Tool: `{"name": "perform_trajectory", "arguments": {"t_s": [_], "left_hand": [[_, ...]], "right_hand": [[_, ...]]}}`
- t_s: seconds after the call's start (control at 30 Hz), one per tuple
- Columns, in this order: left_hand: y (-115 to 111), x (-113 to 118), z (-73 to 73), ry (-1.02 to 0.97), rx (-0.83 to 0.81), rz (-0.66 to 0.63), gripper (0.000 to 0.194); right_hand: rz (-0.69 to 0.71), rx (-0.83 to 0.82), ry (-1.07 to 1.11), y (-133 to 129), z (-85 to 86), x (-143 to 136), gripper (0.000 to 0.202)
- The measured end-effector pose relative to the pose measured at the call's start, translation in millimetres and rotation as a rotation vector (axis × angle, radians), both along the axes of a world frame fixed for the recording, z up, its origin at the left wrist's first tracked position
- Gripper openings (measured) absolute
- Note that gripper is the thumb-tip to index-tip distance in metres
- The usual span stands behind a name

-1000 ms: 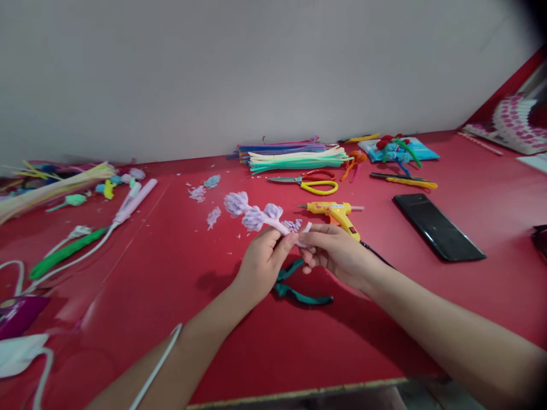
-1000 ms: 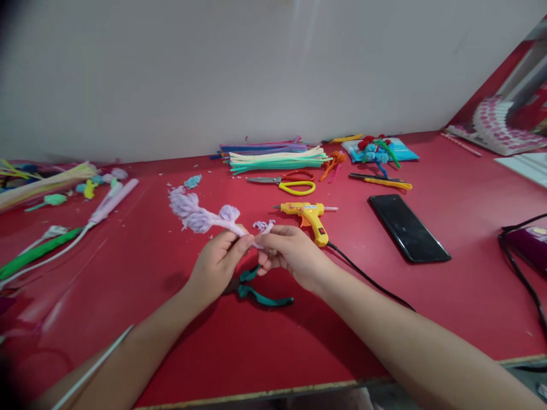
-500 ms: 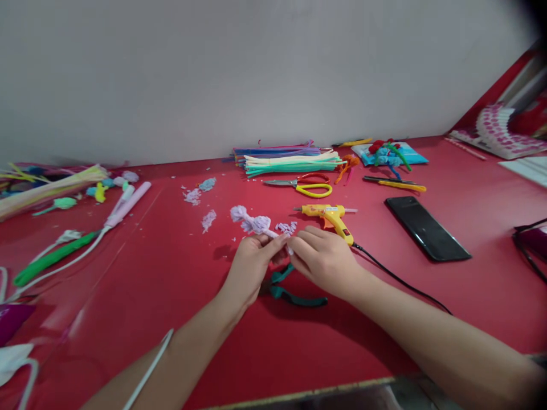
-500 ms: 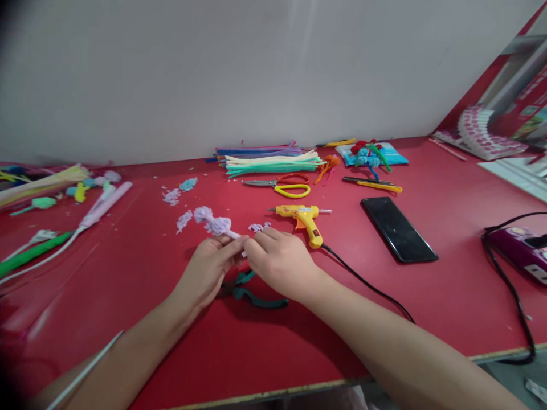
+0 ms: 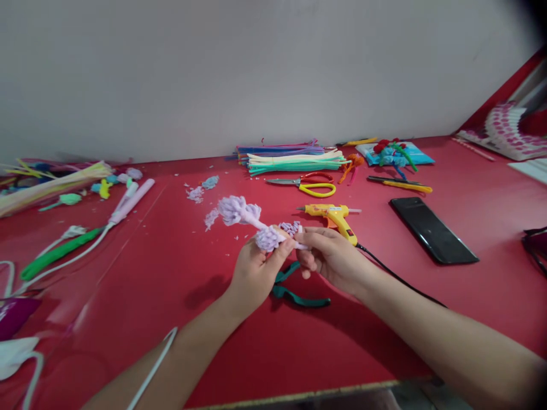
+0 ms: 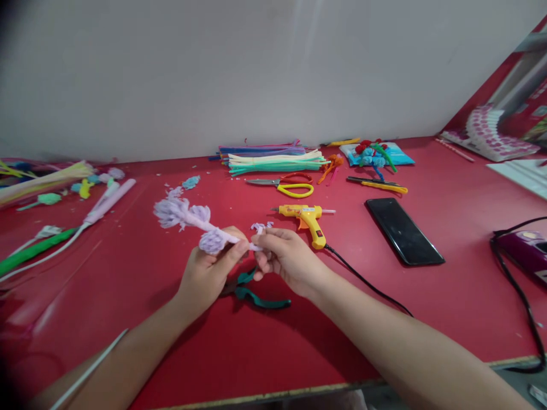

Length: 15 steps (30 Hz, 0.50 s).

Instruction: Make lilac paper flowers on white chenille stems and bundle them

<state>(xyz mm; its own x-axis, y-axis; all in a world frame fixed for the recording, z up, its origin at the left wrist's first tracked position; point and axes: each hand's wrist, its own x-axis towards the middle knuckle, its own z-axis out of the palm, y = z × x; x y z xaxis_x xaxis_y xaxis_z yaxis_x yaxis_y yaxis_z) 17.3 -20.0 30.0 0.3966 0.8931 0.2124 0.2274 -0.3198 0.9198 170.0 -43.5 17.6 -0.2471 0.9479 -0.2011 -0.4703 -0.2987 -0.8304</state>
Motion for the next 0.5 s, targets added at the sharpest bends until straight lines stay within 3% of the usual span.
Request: {"name": "perform_trajectory", "arguments": {"t_s": [0.33, 0.43, 0.5], "left_hand": [[5.6, 2.3, -4.4, -0.003, -0.201, 0.081, 0.024], [5.2, 3.6, -4.8, -0.066, -0.266, 0.076, 0.022], [5.5, 4.5, -7.7, -0.148, -0.334, 0.081, 0.022]], "right_hand": [[-0.058, 0.197, -0.344, 5.4, 2.1, 8.8, 0.019], [-0.083, 0.248, -0.442, 3.2, 1.3, 6.6, 0.017], [-0.135, 0.345, -0.617, 1.6, -0.4, 5.7, 0.015]]}}
